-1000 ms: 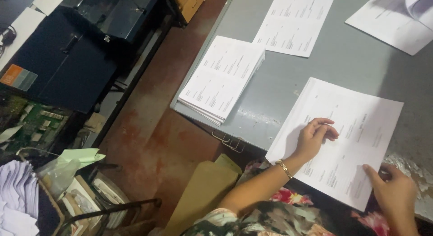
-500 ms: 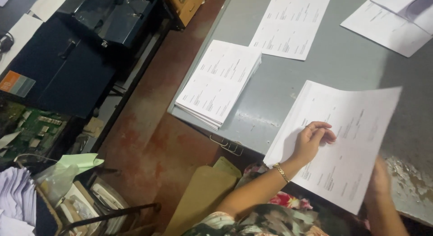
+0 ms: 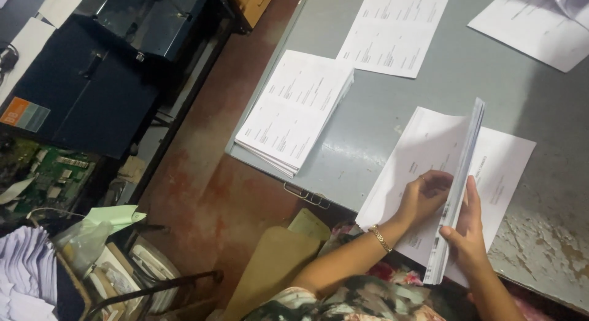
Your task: Sorting and inspecting printed documents on a desk in a print shop environment.
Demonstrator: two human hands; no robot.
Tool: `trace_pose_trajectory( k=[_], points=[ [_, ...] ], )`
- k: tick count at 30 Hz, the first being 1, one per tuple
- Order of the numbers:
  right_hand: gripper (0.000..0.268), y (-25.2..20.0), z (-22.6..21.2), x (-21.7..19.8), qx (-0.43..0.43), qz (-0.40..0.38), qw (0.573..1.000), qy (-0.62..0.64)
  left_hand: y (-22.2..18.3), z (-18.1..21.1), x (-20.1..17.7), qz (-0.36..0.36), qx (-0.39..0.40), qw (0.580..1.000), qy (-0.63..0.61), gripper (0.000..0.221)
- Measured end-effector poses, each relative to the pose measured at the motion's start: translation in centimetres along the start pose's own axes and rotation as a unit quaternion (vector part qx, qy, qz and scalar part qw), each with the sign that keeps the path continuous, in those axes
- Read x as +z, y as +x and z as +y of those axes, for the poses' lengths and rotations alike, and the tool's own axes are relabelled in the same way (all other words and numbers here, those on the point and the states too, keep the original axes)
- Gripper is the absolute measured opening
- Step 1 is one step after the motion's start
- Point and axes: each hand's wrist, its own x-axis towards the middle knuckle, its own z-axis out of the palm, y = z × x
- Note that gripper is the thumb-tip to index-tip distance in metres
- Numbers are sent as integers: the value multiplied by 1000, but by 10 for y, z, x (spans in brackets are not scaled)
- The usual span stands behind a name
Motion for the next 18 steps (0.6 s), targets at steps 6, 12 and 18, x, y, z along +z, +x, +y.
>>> trace_pose_trajectory(
  k=[6, 12, 18],
  points=[
    [126, -1, -16, 5, 66, 20, 998, -4, -9, 30, 6, 16, -33, 997, -63, 15],
    [103, -1, 32, -11, 12, 76, 991, 110, -2, -5, 3, 7, 12, 998, -55, 14],
    [81, 49, 127, -130, -65, 67, 995, 40, 6, -32, -4, -7, 45, 996, -75, 41]
  ],
)
